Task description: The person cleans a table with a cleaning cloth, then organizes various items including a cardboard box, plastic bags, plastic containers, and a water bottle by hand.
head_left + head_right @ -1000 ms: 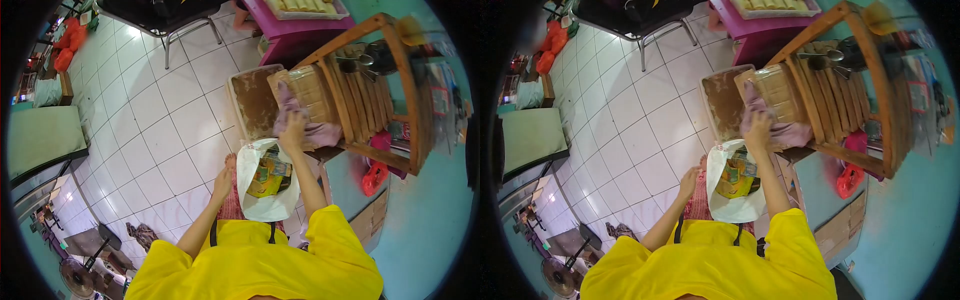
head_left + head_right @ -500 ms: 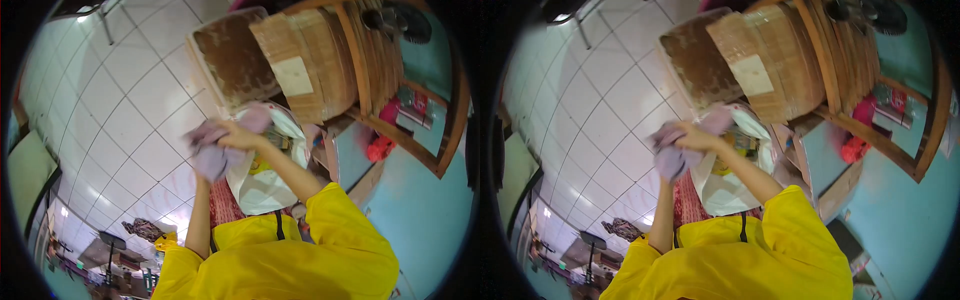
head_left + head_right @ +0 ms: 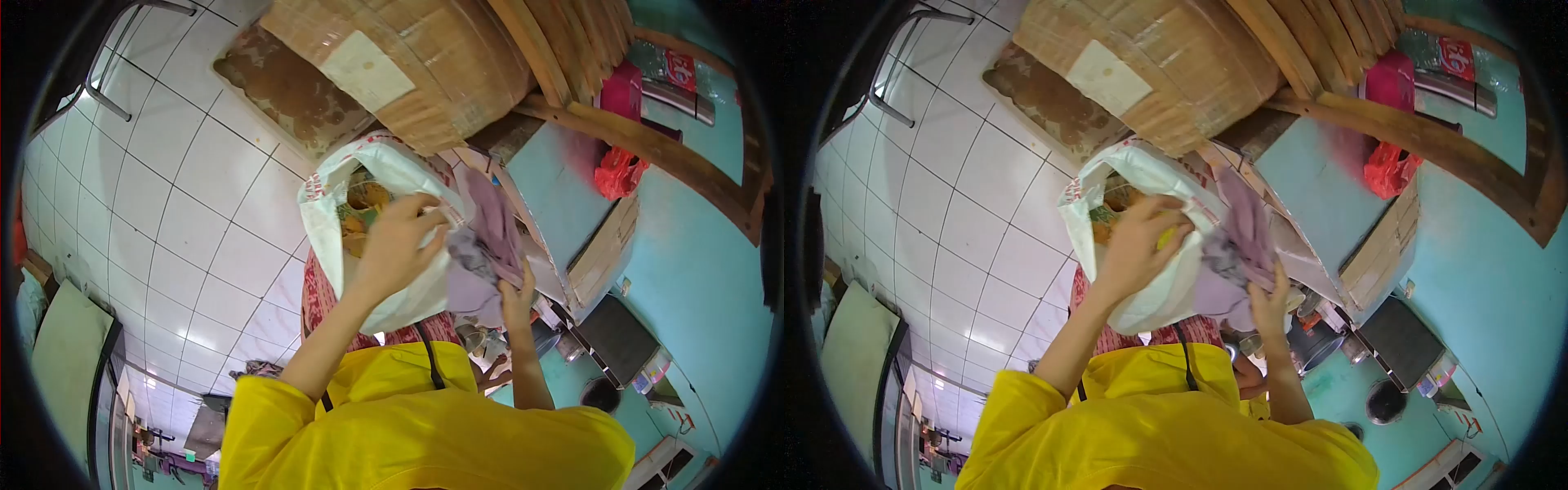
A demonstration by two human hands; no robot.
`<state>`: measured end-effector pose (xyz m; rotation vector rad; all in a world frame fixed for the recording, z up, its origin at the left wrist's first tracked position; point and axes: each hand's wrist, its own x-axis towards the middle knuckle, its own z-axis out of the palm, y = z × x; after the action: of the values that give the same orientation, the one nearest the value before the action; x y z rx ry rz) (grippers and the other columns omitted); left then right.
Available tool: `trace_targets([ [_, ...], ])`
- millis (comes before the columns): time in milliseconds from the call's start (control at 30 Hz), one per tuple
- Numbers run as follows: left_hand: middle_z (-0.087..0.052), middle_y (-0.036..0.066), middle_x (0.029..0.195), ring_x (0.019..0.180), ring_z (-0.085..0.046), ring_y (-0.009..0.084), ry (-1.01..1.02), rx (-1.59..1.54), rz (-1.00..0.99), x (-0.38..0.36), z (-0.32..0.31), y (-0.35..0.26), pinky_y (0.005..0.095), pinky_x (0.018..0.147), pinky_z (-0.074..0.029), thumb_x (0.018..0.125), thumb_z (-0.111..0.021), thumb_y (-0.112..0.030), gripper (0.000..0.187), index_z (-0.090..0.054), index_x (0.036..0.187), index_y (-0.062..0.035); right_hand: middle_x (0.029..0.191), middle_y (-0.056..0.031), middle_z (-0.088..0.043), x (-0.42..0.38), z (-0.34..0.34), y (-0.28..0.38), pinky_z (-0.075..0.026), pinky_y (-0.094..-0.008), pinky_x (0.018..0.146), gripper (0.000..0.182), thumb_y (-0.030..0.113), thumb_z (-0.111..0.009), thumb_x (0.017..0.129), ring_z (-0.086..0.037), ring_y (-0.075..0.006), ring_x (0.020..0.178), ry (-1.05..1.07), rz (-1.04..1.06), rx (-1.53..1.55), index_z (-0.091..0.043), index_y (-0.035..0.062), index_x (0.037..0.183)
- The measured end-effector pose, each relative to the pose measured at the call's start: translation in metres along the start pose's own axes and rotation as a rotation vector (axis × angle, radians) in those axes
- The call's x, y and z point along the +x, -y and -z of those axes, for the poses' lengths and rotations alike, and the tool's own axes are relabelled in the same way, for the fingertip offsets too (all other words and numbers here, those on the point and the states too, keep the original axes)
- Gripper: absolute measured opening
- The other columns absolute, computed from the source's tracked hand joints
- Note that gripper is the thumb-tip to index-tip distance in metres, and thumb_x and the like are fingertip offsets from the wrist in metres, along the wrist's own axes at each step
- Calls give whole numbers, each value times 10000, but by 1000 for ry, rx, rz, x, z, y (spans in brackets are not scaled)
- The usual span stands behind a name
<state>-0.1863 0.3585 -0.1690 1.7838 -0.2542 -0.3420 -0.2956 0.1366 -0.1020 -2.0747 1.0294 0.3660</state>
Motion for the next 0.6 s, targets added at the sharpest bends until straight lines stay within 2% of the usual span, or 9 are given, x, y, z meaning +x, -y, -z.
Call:
trace_targets([
  [33,-606,118,1005,910,-578,311,128,-131,48,8,-28,-3,380,827,-451,858,-536,-208,221,-638,938,-30,1184,-148,-528,9,19,-16,-437,-311,895,622,39,-570,749,-532,-216,1076,51,-54,36,-373,-59,1330],
  [100,-602,136,1014,912,-595,323,361,-129,88,23,-89,0,411,810,-470,875,-504,-193,220,-640,963,-46,1169,-153,-547,25,48,-53,-426,-319,909,589,63,-585,744,-531,-220,1071,154,-157,106,-423,-63,1296],
  [167,-597,168,1026,927,-603,335,474,3,140,31,-157,22,410,815,-483,873,-475,-156,231,-642,998,-57,1174,-162,-551,31,61,-114,-408,-332,930,560,88,-587,749,-519,-233,1092,134,-93,-131,-454,-63,1271],
  [233,-603,179,1012,953,-603,336,478,262,295,41,-219,48,400,830,-489,846,-471,-129,266,-626,1053,-66,1184,-176,-551,38,78,-156,-390,-348,953,558,105,-591,752,-512,-251,1107,158,-2,-292,-458,-60,1268],
  [300,-597,192,1054,979,-599,379,437,257,482,65,-268,72,422,810,-500,809,-539,-183,329,-561,1090,-14,1207,-188,-539,41,87,-204,-371,-357,977,583,95,-598,747,-505,-265,1122,212,38,-360,-435,-62,1285],
  [367,-599,194,1042,973,-595,393,299,-48,627,95,-318,120,426,809,-497,820,-531,-184,338,-547,1116,-22,1235,-190,-515,44,98,-236,-375,-349,977,612,61,-599,735,-506,-268,1126,285,-7,-332,-409,-66,1302],
  [467,-604,199,1064,976,-602,359,-212,58,361,124,-379,186,424,795,-499,830,-550,-193,333,-542,1129,-46,1234,-174,-502,44,115,-240,-417,-326,933,635,29,-585,719,-536,-252,1084,488,-39,-66,-393,-59,1318],
  [533,-604,199,1068,979,-602,356,-259,-4,342,150,-394,206,420,798,-498,829,-554,-192,340,-537,1136,-47,1204,-151,-534,37,125,-244,-416,-317,933,609,-3,-543,714,-537,-224,1072,469,-123,-1,-415,-51,1308],
  [600,-604,199,1072,982,-601,353,-180,-122,386,170,-406,213,416,801,-497,828,-559,-191,348,-532,1144,-49,1185,-141,-552,41,140,-264,-412,-310,938,601,-19,-517,710,-536,-211,1072,478,-174,-13,-423,-51,1303],
])
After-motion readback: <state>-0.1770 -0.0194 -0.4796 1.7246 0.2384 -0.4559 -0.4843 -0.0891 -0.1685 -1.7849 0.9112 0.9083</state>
